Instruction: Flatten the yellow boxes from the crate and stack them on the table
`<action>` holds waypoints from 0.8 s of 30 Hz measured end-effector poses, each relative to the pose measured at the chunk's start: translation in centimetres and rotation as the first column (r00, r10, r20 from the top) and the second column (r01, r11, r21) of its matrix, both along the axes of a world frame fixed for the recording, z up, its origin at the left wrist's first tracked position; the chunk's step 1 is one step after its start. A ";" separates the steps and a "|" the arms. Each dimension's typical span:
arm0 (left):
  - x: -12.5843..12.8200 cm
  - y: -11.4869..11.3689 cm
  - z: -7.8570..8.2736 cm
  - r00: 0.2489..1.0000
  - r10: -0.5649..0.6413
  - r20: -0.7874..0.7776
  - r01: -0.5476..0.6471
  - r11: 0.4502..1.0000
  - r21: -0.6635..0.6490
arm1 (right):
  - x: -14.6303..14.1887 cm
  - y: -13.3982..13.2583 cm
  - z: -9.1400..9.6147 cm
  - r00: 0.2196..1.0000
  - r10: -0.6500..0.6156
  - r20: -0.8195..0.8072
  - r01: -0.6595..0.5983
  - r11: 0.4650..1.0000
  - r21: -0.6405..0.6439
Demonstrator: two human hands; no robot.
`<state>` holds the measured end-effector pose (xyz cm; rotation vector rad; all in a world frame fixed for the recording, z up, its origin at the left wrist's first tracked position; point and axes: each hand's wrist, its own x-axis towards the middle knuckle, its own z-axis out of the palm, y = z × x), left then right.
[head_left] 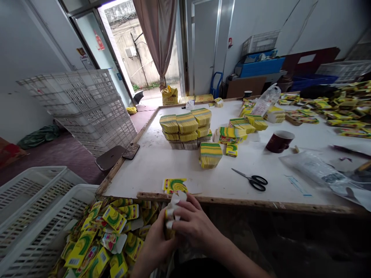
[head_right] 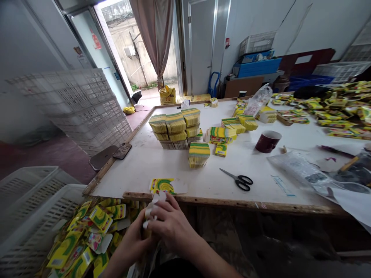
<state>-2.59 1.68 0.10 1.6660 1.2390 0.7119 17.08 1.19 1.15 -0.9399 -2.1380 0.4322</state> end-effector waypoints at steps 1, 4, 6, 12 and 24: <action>0.7 -0.3 -0.2 1.000 0.015 -0.021 -0.015 1.000 0.003 | -0.2 -0.1 -0.2 0.992 -0.084 -0.098 0.080 0.996 -0.044; 2.5 -1.3 -1.3 0.985 0.158 -0.075 -0.152 0.984 0.090 | -0.4 -0.1 -1.1 0.869 -0.306 -0.388 0.158 0.916 -0.367; 3.3 -2.1 -2.2 0.983 0.167 -0.080 -0.152 0.974 0.167 | -0.6 0.0 -1.5 0.807 -0.314 -0.500 -0.053 0.805 -0.591; 4.2 -2.8 -2.8 0.996 0.076 -0.042 -0.062 0.962 0.266 | -1.2 -0.2 -2.2 0.705 -0.363 -0.609 -0.388 0.522 -0.760; 3.5 -1.4 -3.9 0.968 0.247 -0.042 -0.229 0.941 0.248 | -0.9 -0.1 -2.0 0.958 -0.069 -0.278 -0.037 0.932 -0.361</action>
